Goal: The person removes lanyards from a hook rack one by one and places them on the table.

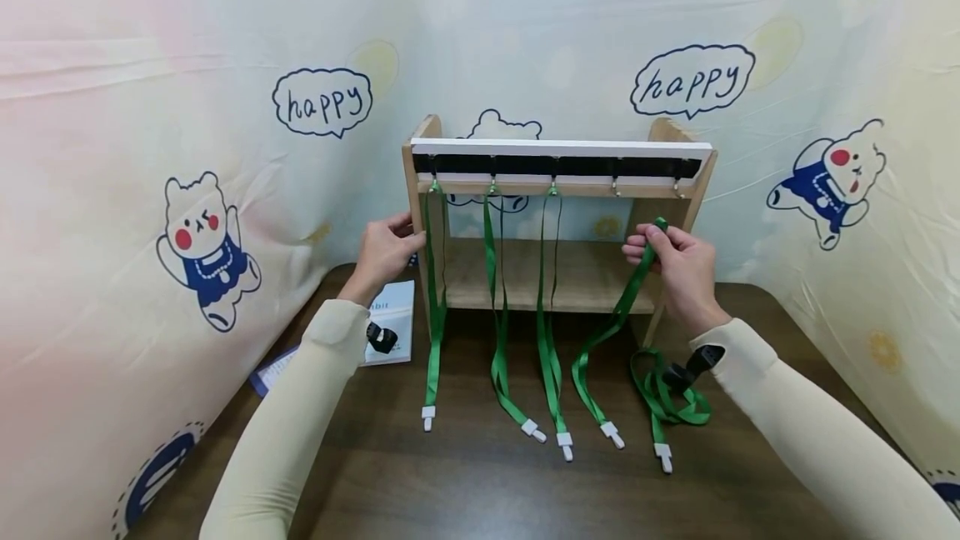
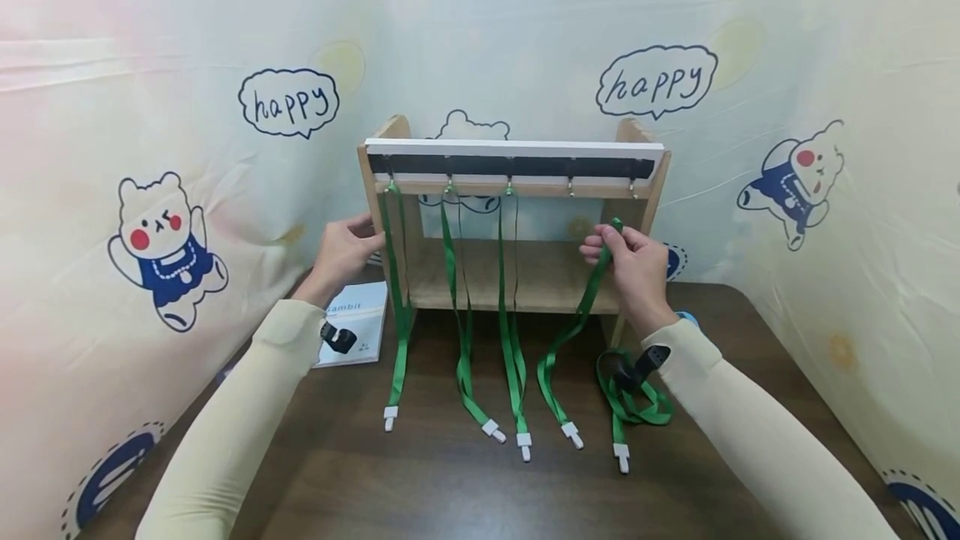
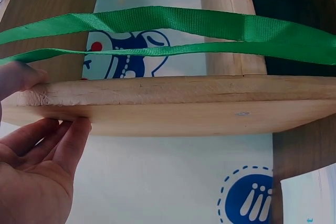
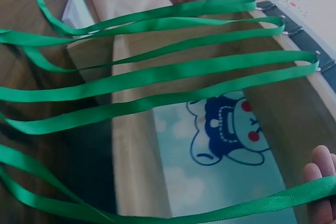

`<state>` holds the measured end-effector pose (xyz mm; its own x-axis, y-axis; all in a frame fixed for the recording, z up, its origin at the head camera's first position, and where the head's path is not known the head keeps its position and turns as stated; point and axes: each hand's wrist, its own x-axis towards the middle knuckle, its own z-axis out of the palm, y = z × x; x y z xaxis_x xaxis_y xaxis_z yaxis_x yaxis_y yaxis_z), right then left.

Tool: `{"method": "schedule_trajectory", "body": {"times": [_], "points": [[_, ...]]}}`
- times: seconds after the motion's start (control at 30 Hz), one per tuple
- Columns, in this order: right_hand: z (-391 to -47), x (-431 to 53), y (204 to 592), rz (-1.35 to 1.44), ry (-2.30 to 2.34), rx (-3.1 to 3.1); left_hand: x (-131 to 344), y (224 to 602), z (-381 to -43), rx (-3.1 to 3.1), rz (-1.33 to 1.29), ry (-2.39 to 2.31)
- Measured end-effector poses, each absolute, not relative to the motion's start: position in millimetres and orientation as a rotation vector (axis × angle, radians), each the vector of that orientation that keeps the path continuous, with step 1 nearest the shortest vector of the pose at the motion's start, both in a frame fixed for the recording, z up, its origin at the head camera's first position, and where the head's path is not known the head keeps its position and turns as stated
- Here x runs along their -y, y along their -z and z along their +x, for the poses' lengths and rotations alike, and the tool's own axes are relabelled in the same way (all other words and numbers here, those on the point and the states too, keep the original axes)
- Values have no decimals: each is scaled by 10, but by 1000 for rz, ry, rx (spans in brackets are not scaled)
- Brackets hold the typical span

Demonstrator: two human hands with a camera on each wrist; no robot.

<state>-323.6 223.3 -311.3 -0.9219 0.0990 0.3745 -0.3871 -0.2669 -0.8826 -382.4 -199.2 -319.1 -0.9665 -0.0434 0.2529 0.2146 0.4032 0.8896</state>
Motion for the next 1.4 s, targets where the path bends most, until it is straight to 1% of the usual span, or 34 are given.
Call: {"method": "schedule_trajectory", "body": {"times": [0.27, 0.77, 0.93, 1.17, 1.4], "points": [[-3169, -2269, 3333, 326, -2194, 1779, 1995, 3202, -3803, 2419, -154, 1581], [-2978, -2355, 3591, 226, -2113, 1991, 1979, 3189, -3818, 2419, -153, 1593], [-2885, -2318, 3714, 200, -2080, 2104, 1993, 3204, -3816, 2419, -164, 1598], [-2734, -2235, 3859, 189, -1827, 2370, 1988, 3215, -3805, 2426, -148, 1586], [-2646, -2139, 3932, 213, -1794, 2426, 2000, 3207, -3807, 2422, -155, 1599]]}}
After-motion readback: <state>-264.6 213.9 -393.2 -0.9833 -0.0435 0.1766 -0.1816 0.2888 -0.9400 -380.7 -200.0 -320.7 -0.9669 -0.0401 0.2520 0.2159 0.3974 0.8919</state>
